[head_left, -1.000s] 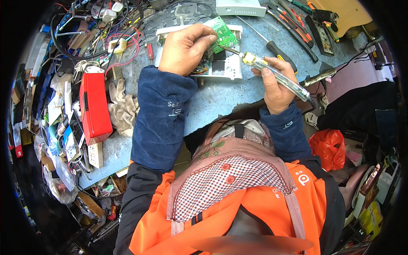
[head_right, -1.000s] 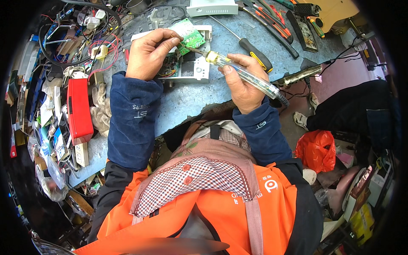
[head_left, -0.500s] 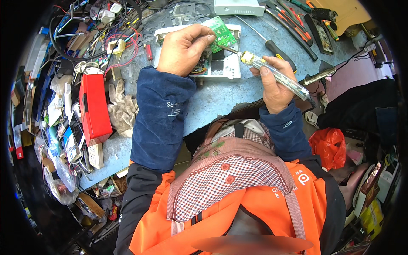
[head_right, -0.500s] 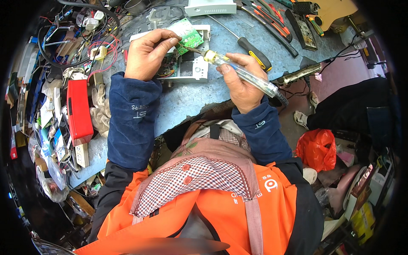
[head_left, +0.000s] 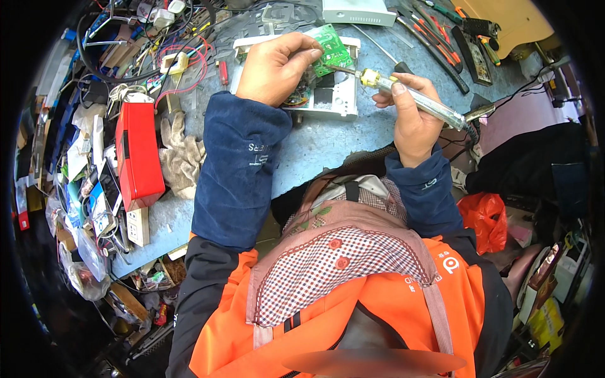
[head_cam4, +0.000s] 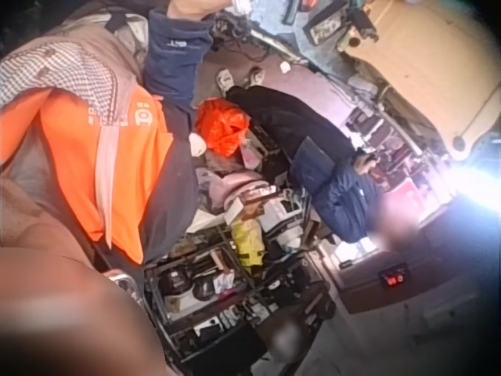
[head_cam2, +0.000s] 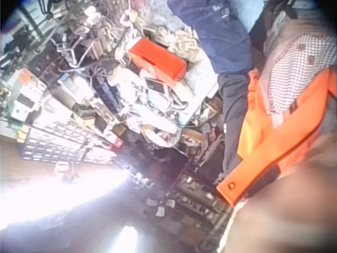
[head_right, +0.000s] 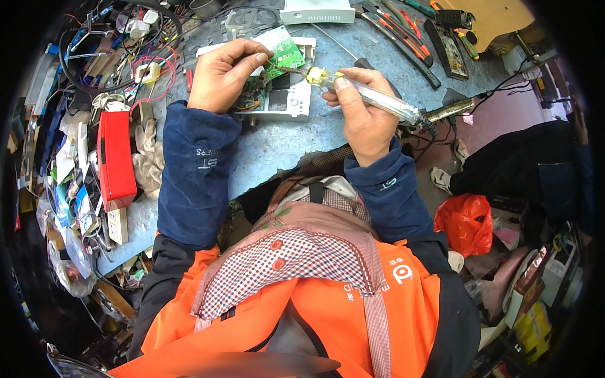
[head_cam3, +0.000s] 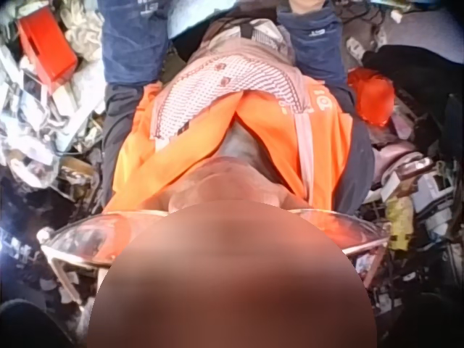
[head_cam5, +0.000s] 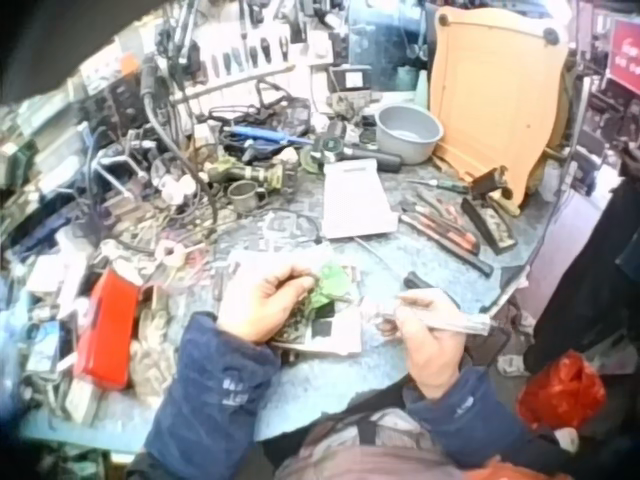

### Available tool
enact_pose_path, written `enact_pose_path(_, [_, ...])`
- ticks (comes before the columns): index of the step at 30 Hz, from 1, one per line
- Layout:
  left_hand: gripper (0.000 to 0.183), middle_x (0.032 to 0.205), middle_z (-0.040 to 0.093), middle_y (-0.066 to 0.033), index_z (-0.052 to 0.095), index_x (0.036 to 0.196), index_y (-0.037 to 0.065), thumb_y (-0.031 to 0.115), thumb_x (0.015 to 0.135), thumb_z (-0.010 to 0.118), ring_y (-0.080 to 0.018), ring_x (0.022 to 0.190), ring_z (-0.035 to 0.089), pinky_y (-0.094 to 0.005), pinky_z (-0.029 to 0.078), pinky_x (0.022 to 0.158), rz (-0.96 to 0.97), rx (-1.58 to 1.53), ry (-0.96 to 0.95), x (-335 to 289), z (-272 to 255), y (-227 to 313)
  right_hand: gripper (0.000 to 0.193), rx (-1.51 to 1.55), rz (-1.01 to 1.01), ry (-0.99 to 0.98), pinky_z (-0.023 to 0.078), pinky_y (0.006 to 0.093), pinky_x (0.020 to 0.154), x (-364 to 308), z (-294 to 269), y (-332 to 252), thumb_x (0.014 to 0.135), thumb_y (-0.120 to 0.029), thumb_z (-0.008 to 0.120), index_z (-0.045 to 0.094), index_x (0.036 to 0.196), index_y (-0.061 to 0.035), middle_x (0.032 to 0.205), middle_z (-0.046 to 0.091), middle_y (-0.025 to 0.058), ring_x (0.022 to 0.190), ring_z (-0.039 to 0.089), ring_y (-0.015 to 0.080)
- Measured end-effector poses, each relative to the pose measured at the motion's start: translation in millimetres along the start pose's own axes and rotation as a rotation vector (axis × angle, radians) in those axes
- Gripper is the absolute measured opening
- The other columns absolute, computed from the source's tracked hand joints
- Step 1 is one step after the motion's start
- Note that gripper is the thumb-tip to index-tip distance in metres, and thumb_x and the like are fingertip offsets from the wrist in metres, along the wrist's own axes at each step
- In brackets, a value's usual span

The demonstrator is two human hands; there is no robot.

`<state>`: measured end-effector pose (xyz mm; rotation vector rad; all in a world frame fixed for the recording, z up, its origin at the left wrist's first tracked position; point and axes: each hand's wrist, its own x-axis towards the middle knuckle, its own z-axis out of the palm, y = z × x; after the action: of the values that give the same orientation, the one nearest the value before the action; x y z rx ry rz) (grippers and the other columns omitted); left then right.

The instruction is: The person uses a soldering iron to work on a small green circuit board, then sets it down and searches through a red box of electronic components. The person handles capacitors and other parts while continuing to work at a cluttered electronics workbench.

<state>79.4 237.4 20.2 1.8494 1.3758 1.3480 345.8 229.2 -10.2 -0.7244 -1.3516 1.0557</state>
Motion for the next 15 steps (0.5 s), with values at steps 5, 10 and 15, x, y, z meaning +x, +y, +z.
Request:
enact_pose_path(5, [0.015,0.097,0.082,-0.0097,0.08,0.111,0.001,0.011,0.101,0.077,-0.0149,0.089,0.076,-0.0314,0.059,0.083,0.016,0.004,0.006,-0.4,0.3,-0.7,0.024,0.039,0.051,0.0,0.065,0.0376,0.076,2.2,0.1,-0.7,0.108,-0.01,0.065,0.066,0.125,0.0071,0.1,0.077,0.0199,0.082,0.079,0.026])
enact_pose_path(10, [0.015,0.097,0.082,-0.0103,0.081,0.111,0.001,0.011,0.101,0.077,-0.0153,0.088,0.076,-0.0317,0.06,0.082,0.009,-0.005,0.002,-0.2,0.7,-0.2,0.024,0.003,0.037,-0.006,0.065,0.0374,0.076,2.7,1.0,-4.2,0.108,-0.01,0.064,0.067,0.125,0.0068,0.101,0.077,0.0199,0.082,0.079,0.0262])
enact_pose_path(15, [0.015,0.096,0.082,-0.0102,0.081,0.111,0.001,0.011,0.101,0.077,-0.0152,0.088,0.075,-0.0316,0.059,0.082,-0.003,-0.012,0.003,-0.5,1.2,-1.1,0.024,-0.01,0.04,0.0,0.065,0.0373,0.076,1.9,0.5,-4.9,0.108,-0.01,0.064,0.067,0.125,0.0068,0.101,0.077,0.0199,0.082,0.079,0.0262])
